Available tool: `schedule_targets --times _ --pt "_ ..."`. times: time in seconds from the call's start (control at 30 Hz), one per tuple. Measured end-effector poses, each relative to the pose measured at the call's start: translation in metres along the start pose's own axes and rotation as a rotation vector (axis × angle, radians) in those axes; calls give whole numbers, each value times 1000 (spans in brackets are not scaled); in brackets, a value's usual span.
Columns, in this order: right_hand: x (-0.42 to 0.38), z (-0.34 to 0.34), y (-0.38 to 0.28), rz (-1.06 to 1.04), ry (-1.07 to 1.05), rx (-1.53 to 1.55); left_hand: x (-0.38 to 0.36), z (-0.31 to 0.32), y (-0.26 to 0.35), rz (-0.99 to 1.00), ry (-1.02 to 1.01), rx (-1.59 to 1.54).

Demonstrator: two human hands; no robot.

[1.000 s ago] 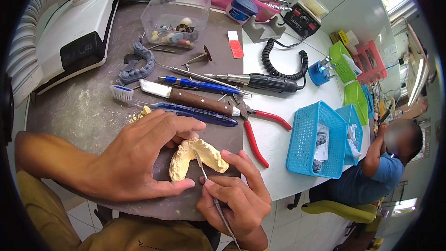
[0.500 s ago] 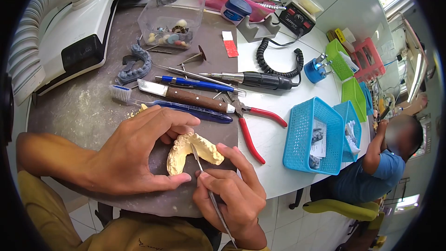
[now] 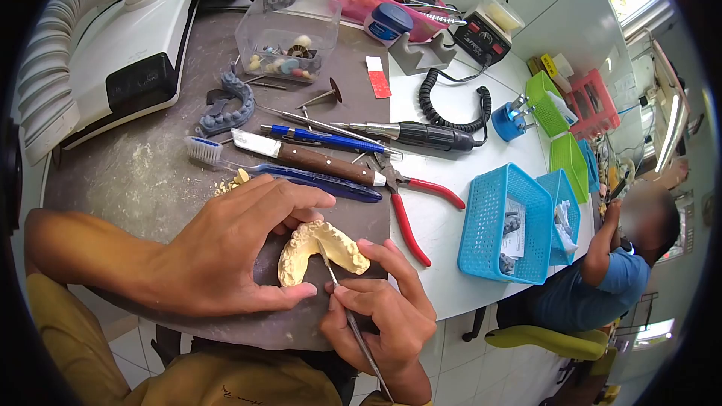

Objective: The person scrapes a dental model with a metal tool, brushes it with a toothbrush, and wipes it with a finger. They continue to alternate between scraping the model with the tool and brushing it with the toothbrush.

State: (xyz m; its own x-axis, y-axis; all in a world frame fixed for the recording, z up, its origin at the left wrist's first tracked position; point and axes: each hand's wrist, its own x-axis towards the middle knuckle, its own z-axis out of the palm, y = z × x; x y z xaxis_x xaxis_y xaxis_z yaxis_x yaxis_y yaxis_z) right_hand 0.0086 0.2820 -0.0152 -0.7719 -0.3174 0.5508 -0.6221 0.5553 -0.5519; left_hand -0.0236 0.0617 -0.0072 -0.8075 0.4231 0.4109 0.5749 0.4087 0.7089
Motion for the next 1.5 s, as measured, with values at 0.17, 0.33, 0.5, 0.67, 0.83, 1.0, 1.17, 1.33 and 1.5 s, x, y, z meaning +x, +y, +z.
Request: schedule_targets --times 0.17,0.33,0.5,0.67,0.83,1.0,1.17,1.33,1.5 --pt "3 -1 -1 11 -14 8 0 1 -1 20 17 24" --pt "3 -2 -1 -49 -33 -78 1 -1 0 -3 -9 28" --pt "0 1 1 -7 4 -7 1 0 2 -12 -13 18" --pt "1 0 1 -21 7 14 0 1 1 -12 -9 -10" --pt "1 1 -1 -47 -2 -80 0 0 1 -22 -15 14" --pt "3 1 0 -14 4 -51 1 -1 3 -17 -16 25" --pt "1 0 2 -28 7 -42 0 0 1 -46 -7 -32" --pt "-1 3 2 -67 25 -101 0 0 0 7 -9 13" --pt "-2 4 1 1 38 -35 0 0 0 7 -5 18"
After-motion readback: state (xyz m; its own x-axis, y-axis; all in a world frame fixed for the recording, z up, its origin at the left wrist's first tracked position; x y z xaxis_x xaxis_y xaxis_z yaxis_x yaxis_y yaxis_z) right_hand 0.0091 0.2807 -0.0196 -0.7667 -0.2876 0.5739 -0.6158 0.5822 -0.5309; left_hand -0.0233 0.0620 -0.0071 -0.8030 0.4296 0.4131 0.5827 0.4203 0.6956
